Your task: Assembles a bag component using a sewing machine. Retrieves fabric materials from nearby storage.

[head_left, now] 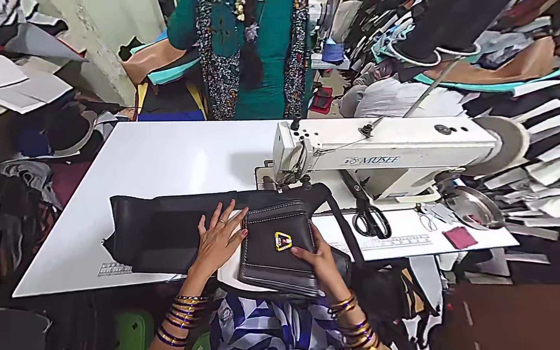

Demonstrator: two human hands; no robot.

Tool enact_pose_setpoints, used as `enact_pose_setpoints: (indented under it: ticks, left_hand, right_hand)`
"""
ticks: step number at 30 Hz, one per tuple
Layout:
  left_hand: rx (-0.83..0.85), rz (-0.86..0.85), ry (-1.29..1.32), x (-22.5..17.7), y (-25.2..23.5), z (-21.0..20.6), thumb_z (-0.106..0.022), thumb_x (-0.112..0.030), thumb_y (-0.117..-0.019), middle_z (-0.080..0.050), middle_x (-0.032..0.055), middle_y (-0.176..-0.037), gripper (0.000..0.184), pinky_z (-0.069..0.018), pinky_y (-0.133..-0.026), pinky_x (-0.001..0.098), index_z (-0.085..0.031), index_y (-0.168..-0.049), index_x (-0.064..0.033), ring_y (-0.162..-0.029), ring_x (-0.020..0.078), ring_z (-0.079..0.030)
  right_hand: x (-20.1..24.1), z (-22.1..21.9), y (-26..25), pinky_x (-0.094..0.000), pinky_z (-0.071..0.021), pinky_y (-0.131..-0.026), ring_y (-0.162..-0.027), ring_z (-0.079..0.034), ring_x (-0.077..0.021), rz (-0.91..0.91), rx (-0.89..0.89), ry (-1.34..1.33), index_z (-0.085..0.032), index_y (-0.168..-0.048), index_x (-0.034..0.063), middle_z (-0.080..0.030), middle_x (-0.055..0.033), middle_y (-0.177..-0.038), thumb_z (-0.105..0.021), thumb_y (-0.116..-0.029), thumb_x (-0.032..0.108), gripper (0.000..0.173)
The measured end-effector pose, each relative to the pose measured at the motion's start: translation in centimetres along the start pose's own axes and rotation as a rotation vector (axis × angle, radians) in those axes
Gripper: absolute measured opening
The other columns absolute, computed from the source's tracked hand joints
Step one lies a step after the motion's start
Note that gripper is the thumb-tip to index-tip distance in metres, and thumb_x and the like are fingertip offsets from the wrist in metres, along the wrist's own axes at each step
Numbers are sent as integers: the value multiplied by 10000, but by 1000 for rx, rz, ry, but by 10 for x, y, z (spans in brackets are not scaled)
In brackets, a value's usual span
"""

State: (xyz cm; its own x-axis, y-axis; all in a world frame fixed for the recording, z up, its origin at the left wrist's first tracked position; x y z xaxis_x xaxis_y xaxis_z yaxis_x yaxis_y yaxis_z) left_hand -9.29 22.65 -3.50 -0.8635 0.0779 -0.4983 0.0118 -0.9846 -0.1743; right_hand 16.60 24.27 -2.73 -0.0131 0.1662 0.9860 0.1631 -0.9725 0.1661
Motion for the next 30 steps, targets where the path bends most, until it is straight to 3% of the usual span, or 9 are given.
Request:
enact_pose_setpoints:
  ticks: [4, 6, 8, 10, 13, 17, 22, 27, 30]
  left_hand:
    - [60, 1, -31, 11, -2, 4, -377, -545, -1023, -344, 26, -1660, 595, -25, -1111, 809, -466, -1551, -286, -1554, 406, -207]
    - [148, 30, -25, 7, -7, 10, -472, -474, -1019, -293, 44, -1682, 563, 0, -1095, 821, -489, -1537, -254, -1566, 410, -149]
    - [117, 3, 4, -13, -21, 18, -611, -322, -990, -359, 111, -1645, 441, -9, -1099, 824, -631, -1407, -179, -1552, 448, -167]
    - [83, -154, -1, -41, -40, 14, -606, -279, -992, -445, 135, -1590, 403, -106, -1138, 784, -656, -1373, -157, -1527, 439, -261]
    - [254, -271, 52, -62, -71, -22, -486, -331, -1060, -439, 90, -1601, 471, -202, -1204, 645, -544, -1487, -142, -1538, 340, -283]
    - [282, -272, 5, -57, -74, -52, -409, -344, -1072, -400, 63, -1630, 522, -186, -1194, 648, -450, -1551, -141, -1544, 322, -279]
    - [259, -238, 4, -58, -72, -53, -372, -283, -1066, -399, 16, -1632, 501, -186, -1173, 661, -461, -1548, -179, -1545, 312, -274]
    - [255, -201, -12, -60, -75, -55, -403, -455, -1062, -410, -46, -1625, 527, -180, -1157, 678, -497, -1528, -227, -1547, 300, -269]
    - [285, -185, -27, -60, -75, -57, -413, -476, -1055, -380, -63, -1641, 545, -158, -1161, 676, -473, -1543, -241, -1559, 288, -234]
  right_hand:
    - [9, 84, -3, -191, -544, -940, -1121, -642, -30, 43, -137, 91, -315, -1542, -51, -596, -137, -1367, -704, -759, -38, 875]
    - [13, 116, -4, -182, -556, -904, -1081, -659, -22, 46, -198, 102, -320, -1546, -42, -611, -129, -1344, -678, -766, -61, 858]
    - [17, 130, -6, -173, -560, -894, -1075, -663, -17, 50, -211, 94, -323, -1550, -33, -613, -117, -1352, -666, -777, -78, 847]
    - [18, 131, -8, -175, -569, -881, -1062, -670, -18, 37, -200, 80, -318, -1549, -34, -621, -113, -1336, -660, -779, -84, 845]
    - [20, 128, -15, -178, -578, -870, -1052, -679, -26, 16, -181, 74, -312, -1555, -22, -628, -111, -1322, -660, -784, -74, 848]
    - [23, 127, -24, -170, -570, -880, -1070, -671, -22, 12, -157, 86, -297, -1561, -26, -606, -114, -1358, -664, -777, -73, 867]
    - [21, 123, -31, -168, -570, -873, -1057, -673, -19, -13, -151, 123, -292, -1559, -32, -612, -114, -1343, -659, -774, -69, 866]
    - [18, 126, -28, -163, -562, -887, -1084, -660, -10, -25, -171, 137, -311, -1553, -28, -607, -106, -1353, -676, -767, -43, 867]
    - [17, 125, -26, -163, -565, -884, -1077, -664, -9, -22, -189, 138, -324, -1545, -31, -616, -97, -1343, -670, -774, -50, 845]
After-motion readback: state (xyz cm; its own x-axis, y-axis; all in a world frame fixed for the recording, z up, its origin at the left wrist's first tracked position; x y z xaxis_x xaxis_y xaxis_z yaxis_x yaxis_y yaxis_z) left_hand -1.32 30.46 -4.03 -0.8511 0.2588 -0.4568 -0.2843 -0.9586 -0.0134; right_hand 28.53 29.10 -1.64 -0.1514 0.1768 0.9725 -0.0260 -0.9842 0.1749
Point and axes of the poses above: each hand's wrist, its own y-axis away from the middle knuckle, its own z-axis out of the back of the hand, x = y × z, the point moved 6 cm from there along -y, towards the middle knuckle
